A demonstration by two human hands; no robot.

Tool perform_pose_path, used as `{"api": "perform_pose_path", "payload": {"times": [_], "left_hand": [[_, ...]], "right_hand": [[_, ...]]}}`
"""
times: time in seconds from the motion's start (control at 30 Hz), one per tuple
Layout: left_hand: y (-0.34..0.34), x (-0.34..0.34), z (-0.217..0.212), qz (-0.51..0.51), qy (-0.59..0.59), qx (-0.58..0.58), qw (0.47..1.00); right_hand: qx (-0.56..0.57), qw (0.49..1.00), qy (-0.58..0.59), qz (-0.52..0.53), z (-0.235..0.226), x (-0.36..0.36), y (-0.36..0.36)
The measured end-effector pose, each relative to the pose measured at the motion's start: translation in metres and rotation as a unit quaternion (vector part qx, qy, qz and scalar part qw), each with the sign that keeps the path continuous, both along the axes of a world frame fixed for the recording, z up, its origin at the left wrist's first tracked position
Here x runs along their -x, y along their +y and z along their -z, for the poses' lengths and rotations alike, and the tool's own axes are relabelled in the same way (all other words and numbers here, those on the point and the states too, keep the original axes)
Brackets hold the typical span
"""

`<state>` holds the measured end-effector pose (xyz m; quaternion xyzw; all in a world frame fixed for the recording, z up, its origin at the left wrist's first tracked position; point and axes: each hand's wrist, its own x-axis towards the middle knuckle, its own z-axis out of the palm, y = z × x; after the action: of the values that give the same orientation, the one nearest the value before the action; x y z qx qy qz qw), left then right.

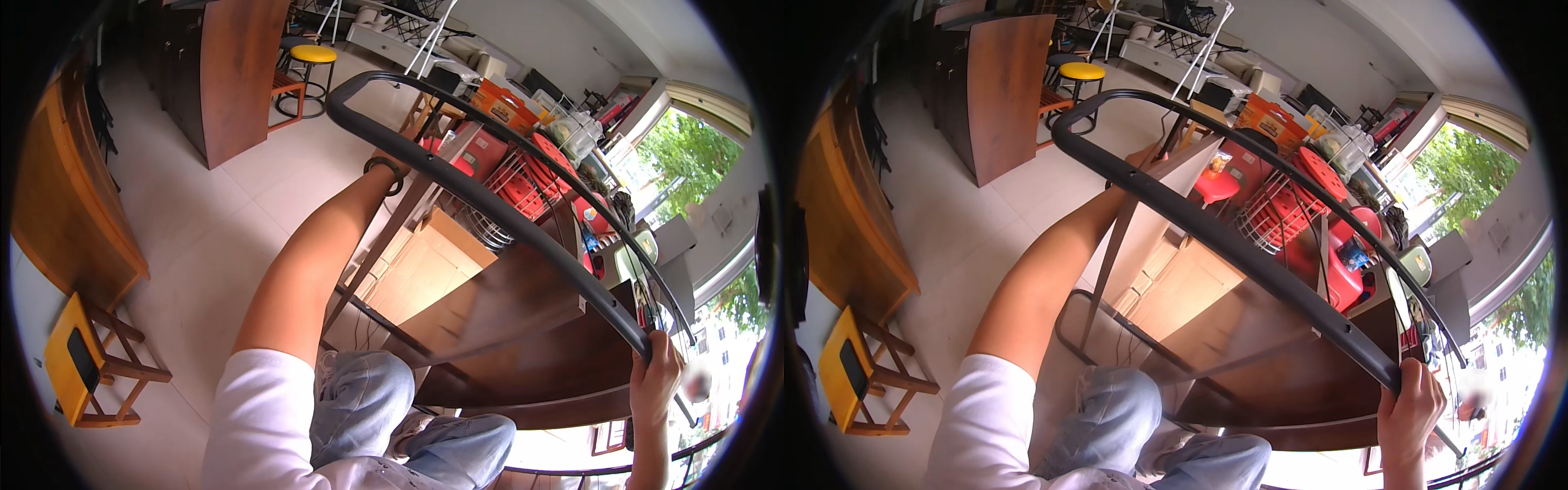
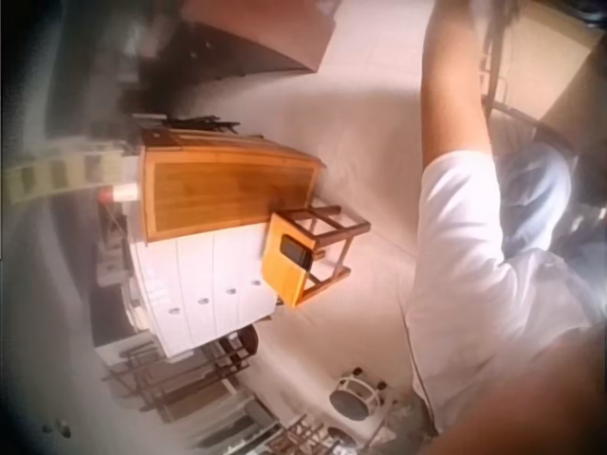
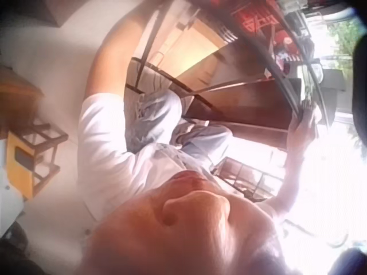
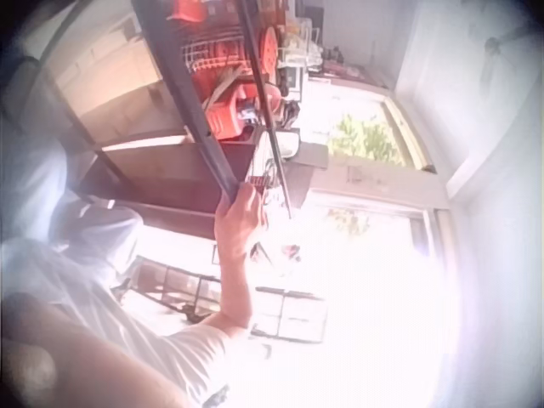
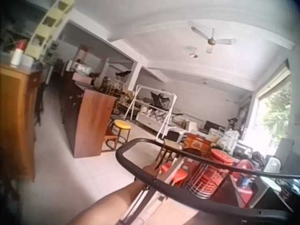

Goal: The person assembles a metal frame by attaching legs and crossbars to a wooden cabinet using a power drill. They position the frame, align the holes, and secure the components with screws.

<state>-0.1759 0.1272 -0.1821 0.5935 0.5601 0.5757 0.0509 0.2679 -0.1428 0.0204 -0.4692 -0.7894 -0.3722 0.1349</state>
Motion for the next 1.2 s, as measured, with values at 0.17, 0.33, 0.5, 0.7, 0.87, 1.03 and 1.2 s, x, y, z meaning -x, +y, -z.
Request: {"api": "perform_pose_path", "payload": {"times": [0.17, 0.33, 0.5, 0.7, 0.87, 1.03, 1.2], "left_hand": [[0.021, 0.003, 0.016, 0.035, -0.034, 0.038, 0.998], [0.033, -0.003, 0.020, 0.069, -0.080, 0.073, 0.992], [0.032, 0.066, 0.028, 0.086, -0.100, 0.036, 0.991], [-0.107, 0.009, -0.022, -0.127, -0.145, -0.191, 0.962], [-0.253, -0.008, -0.112, -0.130, 0.252, -0.335, 0.899], [-0.254, -0.016, -0.164, 0.071, 0.420, -0.031, 0.904], [-0.238, -0.028, -0.164, 0.109, 0.413, -0.067, 0.902]], "right_hand": [[0.004, 1.000, 0.018, 0.008, 0.009, -0.008, 0.003], [0.041, 0.998, 0.041, 0.010, 0.028, -0.006, 0.000], [0.058, 0.995, 0.065, -0.046, 0.031, 0.012, 0.016], [0.074, 0.995, 0.069, -0.016, 0.033, -0.008, 0.002], [0.054, 0.993, 0.084, -0.067, 0.032, 0.004, 0.004], [0.042, 0.986, 0.140, -0.079, 0.031, -0.004, -0.011], [-0.077, 0.989, 0.125, -0.026, 0.047, -0.092, -0.047]]}}
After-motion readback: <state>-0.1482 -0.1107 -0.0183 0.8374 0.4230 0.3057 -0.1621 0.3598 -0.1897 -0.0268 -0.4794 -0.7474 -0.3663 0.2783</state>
